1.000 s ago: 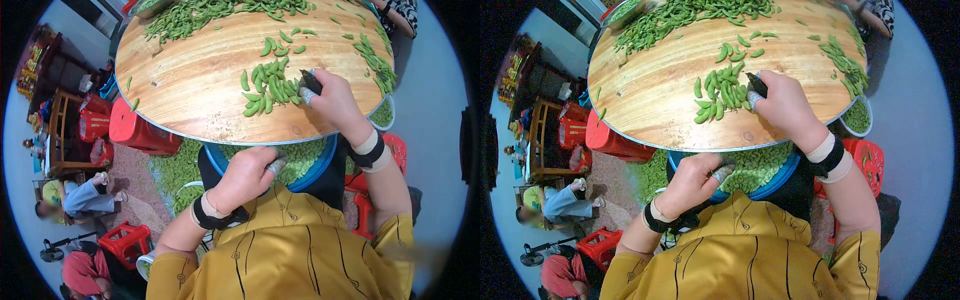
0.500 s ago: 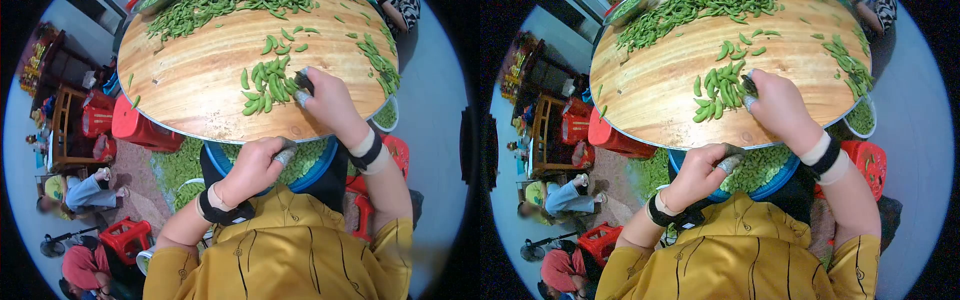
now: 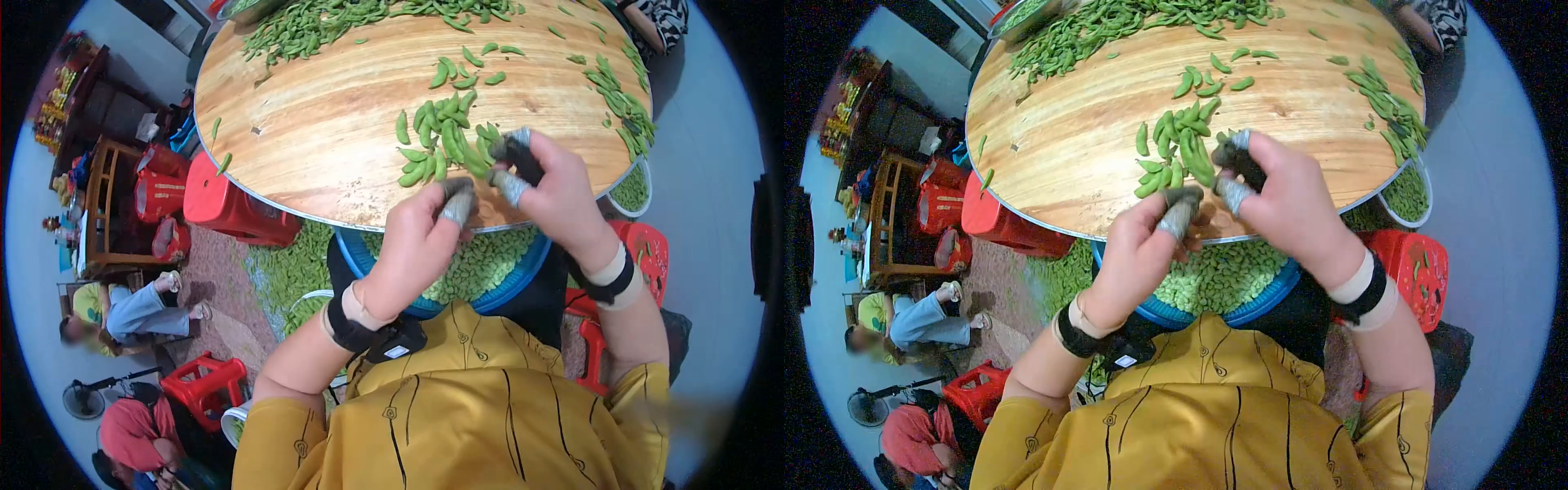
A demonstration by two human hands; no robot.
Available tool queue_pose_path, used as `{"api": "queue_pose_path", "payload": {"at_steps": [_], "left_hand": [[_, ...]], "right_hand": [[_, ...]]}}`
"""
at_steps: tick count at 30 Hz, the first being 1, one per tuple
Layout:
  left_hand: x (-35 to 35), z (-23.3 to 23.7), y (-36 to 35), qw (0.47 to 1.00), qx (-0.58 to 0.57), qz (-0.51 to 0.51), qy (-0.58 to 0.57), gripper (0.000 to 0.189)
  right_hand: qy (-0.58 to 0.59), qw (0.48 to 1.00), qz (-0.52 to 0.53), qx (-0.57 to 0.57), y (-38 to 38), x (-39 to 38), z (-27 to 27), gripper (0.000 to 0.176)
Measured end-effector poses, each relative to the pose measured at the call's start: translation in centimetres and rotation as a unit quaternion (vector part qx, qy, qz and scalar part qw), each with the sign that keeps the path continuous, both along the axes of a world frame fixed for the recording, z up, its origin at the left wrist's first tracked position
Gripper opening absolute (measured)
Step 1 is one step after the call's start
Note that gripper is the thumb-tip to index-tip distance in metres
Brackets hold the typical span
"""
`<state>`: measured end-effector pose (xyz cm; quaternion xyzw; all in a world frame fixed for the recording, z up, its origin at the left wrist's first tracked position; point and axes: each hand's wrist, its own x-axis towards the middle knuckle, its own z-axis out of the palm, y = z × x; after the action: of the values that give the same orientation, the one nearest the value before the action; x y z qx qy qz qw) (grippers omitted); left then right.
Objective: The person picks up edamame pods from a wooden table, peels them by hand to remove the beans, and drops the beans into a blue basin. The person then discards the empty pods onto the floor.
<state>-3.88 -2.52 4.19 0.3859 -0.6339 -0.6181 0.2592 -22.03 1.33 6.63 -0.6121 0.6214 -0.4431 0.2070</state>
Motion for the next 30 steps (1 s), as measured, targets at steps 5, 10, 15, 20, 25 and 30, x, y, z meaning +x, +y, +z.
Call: {"api": "queue_pose_path", "payload": {"at_steps": [5,10,15,20,25,30], "left_hand": [[-0.9,-0.2,-2.2,0.987,0.127,0.026,0.093,0.014],[-0.9,0.1,-2.6,0.981,0.137,0.079,0.112,0.015],[-1.1,-0.3,-1.8,0.965,-0.237,0.102,-0.044,0.031],[-0.3,0.0,-2.8,0.867,-0.487,-0.002,-0.106,0.035],[0.0,0.1,-3.9,0.874,-0.471,-0.043,-0.108,0.032],[-0.3,0.6,-4.2,0.87,-0.48,-0.047,-0.104,0.028]], "right_hand": [[0.13,0.99,0.021,-0.058,0.5,1.0,-0.7,0.02],[0.038,0.999,-0.024,-0.027,-0.3,0.7,-1.5,0.019],[-0.072,0.997,-0.012,0.01,-0.5,0.3,-2.3,0.021],[-0.103,0.994,0.01,0.043,-0.1,0.3,-1.5,0.021],[-0.135,0.99,0.025,0.02,-0.8,-0.2,-2.0,0.02],[-0.2,0.975,0.019,0.095,-1.1,0.0,-1.0,0.018]]}}
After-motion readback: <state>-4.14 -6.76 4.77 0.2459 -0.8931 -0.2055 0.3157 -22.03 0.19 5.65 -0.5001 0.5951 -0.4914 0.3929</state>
